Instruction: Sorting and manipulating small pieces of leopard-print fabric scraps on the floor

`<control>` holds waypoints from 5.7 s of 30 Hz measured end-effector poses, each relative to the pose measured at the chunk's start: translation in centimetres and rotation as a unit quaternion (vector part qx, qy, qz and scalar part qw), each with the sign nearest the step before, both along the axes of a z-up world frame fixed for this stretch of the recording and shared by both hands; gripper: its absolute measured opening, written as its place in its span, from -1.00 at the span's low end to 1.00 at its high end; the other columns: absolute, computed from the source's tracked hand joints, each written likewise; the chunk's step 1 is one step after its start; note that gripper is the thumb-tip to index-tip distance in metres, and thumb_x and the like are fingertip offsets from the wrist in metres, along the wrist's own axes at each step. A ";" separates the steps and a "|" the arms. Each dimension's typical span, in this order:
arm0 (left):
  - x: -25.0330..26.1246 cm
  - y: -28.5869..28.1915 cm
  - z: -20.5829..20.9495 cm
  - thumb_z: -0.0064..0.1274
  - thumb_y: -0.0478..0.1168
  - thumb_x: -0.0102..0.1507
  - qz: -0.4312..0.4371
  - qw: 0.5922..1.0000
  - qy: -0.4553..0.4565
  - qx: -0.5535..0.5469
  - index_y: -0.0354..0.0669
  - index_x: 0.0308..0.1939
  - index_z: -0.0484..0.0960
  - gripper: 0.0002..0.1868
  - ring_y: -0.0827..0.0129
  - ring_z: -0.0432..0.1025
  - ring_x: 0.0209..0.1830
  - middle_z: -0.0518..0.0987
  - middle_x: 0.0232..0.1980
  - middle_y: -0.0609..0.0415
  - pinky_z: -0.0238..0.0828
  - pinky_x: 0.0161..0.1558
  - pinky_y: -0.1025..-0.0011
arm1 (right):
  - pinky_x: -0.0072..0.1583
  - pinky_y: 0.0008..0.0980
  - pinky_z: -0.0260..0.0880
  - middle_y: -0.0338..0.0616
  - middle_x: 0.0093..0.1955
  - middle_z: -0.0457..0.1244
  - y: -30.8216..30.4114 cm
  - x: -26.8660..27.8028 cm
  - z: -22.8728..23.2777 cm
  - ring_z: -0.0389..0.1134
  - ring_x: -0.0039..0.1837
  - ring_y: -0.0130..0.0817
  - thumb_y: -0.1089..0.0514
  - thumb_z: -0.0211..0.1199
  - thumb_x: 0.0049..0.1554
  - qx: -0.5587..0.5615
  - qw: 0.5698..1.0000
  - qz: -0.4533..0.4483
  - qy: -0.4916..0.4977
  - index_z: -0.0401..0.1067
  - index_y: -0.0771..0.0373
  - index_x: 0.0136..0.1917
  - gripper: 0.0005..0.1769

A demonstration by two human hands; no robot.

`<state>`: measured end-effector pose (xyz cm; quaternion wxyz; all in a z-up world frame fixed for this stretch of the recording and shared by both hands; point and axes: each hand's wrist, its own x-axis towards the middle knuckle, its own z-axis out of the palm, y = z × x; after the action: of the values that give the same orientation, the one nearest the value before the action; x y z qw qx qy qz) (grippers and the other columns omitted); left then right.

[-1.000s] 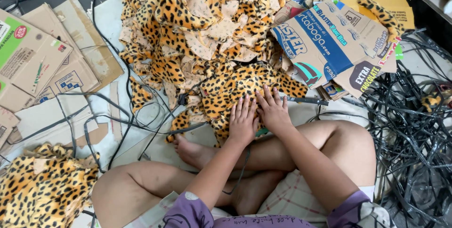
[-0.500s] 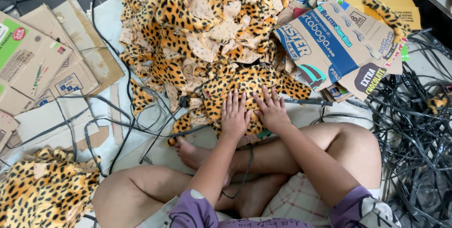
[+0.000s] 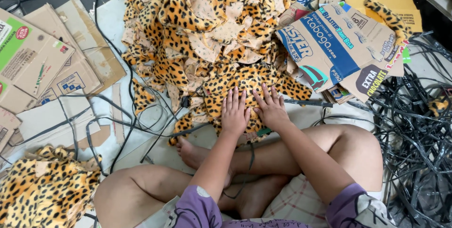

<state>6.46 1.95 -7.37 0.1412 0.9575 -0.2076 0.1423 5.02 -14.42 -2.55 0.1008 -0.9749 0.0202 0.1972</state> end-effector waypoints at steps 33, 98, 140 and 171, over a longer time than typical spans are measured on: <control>18.4 0.8 8.6 0.13 -0.27 0.25 -0.047 0.984 -0.159 -0.066 -0.06 0.05 0.68 -0.72 0.16 0.39 0.32 0.64 0.14 0.06 0.11 0.44 0.15 | 0.46 0.39 0.13 0.28 0.63 -0.16 4.6 15.0 7.2 -0.11 0.58 0.44 0.38 0.23 0.23 0.255 0.897 -0.057 -0.357 0.17 0.09 0.58 -0.29; -3.9 -5.0 9.9 0.01 0.27 0.35 -0.104 0.380 0.606 -0.691 -0.03 0.52 -0.26 -0.03 -0.21 0.29 0.33 0.23 0.44 -0.41 0.36 0.27 0.02 | -0.05 -0.33 0.65 -0.03 0.09 0.25 -7.5 1.0 13.4 0.46 -0.03 -0.33 0.52 0.04 0.13 0.748 0.647 -0.147 0.003 0.17 0.38 0.44 -0.40; 1.0 -4.1 10.1 0.13 0.05 0.28 -0.104 0.984 0.129 -0.065 -0.11 0.40 0.36 -0.33 -0.01 0.03 0.48 0.14 0.51 -0.20 -0.10 0.38 -0.08 | 0.08 -0.08 0.55 -0.04 -0.02 0.42 -8.8 -5.3 1.2 0.48 0.10 0.01 0.00 0.19 0.19 0.111 0.987 -0.114 -0.004 0.54 0.00 0.20 -0.67; 2.2 0.6 0.6 -0.24 0.08 0.38 -0.004 1.000 0.016 0.018 -0.02 0.60 0.05 -0.28 0.07 -0.18 0.65 -0.01 0.65 -0.08 -0.42 0.53 0.04 | 0.56 0.11 -0.53 -0.21 0.75 -0.30 1.2 2.9 -3.0 -0.42 0.72 -0.07 -0.35 -0.16 0.34 0.003 0.961 0.049 -0.273 -0.08 -0.14 0.70 -0.26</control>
<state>8.68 2.53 -6.76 0.1281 0.9611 -0.2120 0.1223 7.93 -13.19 -5.53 0.0955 -0.9913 -0.0561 -0.0713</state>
